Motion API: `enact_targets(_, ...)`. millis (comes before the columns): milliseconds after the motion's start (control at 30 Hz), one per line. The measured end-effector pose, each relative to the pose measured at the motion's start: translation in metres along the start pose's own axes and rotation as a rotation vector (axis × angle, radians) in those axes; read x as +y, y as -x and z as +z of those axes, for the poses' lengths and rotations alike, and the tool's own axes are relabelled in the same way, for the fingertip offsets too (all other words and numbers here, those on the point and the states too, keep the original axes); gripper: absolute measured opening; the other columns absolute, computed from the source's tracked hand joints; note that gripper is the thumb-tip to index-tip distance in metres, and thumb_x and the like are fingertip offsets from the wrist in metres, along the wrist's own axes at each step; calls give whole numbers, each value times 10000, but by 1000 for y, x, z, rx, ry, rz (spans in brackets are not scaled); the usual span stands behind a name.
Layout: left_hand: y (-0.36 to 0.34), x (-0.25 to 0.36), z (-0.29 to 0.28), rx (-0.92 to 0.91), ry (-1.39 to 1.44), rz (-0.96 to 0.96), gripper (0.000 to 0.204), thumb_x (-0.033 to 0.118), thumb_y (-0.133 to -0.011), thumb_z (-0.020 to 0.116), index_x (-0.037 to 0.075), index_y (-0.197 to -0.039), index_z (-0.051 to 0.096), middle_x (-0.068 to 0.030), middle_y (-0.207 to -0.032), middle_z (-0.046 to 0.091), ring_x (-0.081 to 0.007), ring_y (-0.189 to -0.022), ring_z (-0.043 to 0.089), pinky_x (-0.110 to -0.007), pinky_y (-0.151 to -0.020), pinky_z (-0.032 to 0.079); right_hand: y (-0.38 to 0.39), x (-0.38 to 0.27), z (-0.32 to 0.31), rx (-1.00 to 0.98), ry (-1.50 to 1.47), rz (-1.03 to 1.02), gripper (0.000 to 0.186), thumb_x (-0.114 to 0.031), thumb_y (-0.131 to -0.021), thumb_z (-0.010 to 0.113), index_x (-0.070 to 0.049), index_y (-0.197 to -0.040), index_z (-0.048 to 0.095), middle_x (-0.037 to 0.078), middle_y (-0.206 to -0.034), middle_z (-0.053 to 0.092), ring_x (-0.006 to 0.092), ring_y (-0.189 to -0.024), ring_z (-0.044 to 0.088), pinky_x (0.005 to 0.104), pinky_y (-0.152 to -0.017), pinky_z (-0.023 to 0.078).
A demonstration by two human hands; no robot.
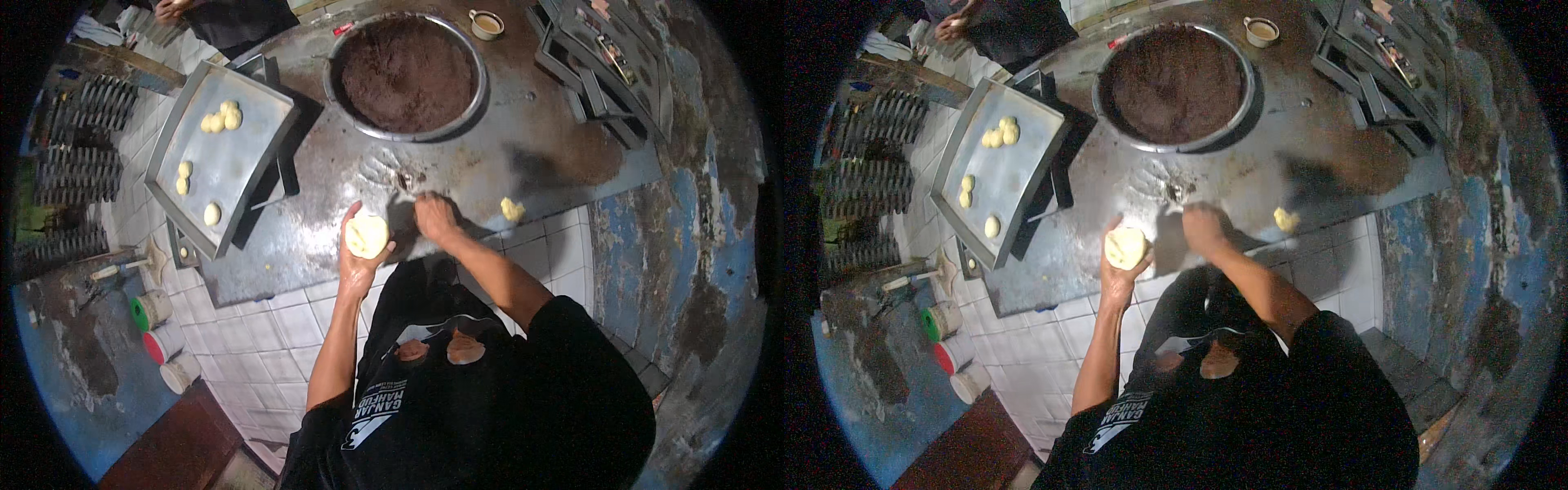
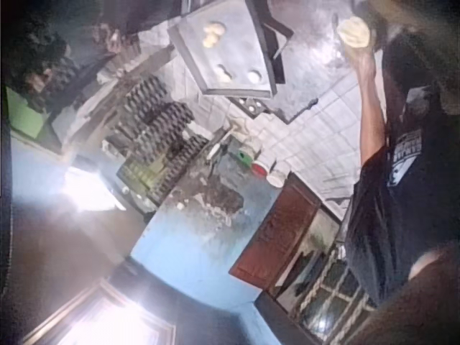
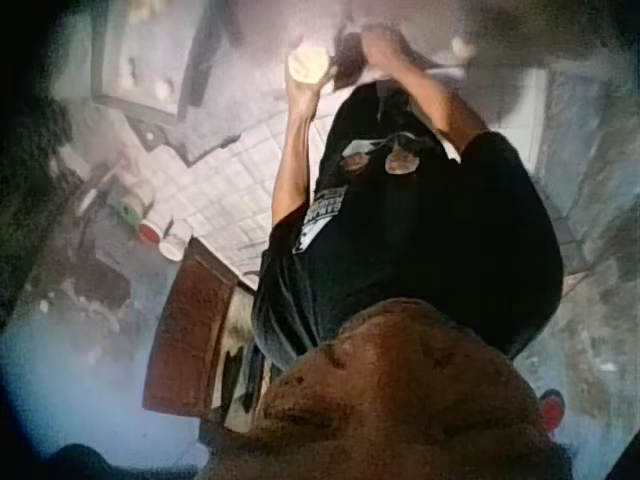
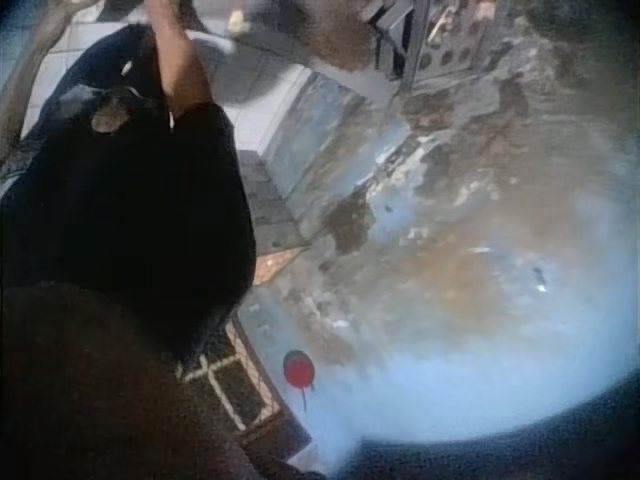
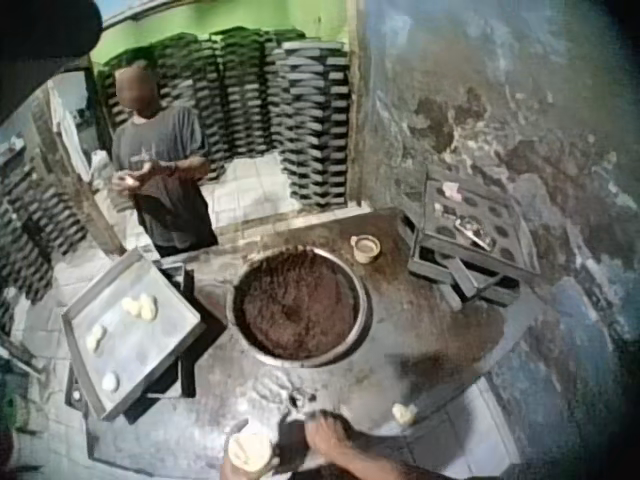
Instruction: The person fills dough with a chocolate mixture using a spoon and then rolls the dough into buns by hand, placing them onto metal trays.
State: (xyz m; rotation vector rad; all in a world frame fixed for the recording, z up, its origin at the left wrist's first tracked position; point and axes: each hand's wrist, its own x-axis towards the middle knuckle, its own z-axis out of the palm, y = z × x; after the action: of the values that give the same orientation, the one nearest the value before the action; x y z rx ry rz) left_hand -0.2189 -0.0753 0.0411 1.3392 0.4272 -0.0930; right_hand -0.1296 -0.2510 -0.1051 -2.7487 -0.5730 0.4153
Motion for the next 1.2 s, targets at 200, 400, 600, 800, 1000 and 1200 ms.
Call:
enact_targets(200,-73,32,-44,27,-170,74,549,-16,-766,833,54,-1247,577,-38,-1115,655,-115,-1022,622,-268,-930,498,-10,-11,-121,-20,-535,-72,229,-133,-910,560,24,-1036,670,214,-1036,660,308,-885,694,450,-753,568)
enact_targets(400,-144,56,-51,6,-328,124,708,24,-786,832,62,-1399,482,-67,-1102,675,-153,-999,645,-302,-927,508,-101,-19,-228,-77,161,-111,174,-156,-869,583,-34,-910,700,169,-826,696,307,-789,720,479,-731,571)
enact_targets(600,-184,57,-56,33,-270,100,696,62,-803,828,54,-1400,471,-81,-1079,690,-170,-995,661,-316,-920,514,-167,-10,-184,-290,289,-197,149,-121,-787,608,-35,-763,727,190,-792,716,341,-781,729,500,-714,577)
enact_targets(800,-189,55,-55,64,-391,91,449,29,-802,823,29,-1189,596,-74,-1071,698,-151,-1002,663,-294,-895,523,-187,19,-208,-597,-800,171,216,-169,-932,646,25,-943,739,125,-716,680,195,-579,598,341,-560,466)
enact_targets(1000,-193,47,-2,250,-434,259,435,72,-843,796,21,-1186,533,-130,-1028,705,-229,-932,693,-348,-822,544,-114,-38,-190,-47,-694,-76,301,-179,-945,613,-19,-1187,691,170,-886,722,281,-823,715,337,-747,561)
enact_targets(1200,-184,16,12,288,-775,321,363,112,-909,668,24,-1208,482,-257,-951,687,-502,-884,665,-512,-729,522,-28,-52,-146,330,-201,-386,299,-53,-918,597,10,-1206,642,203,-955,674,346,-736,681,413,-629,558)
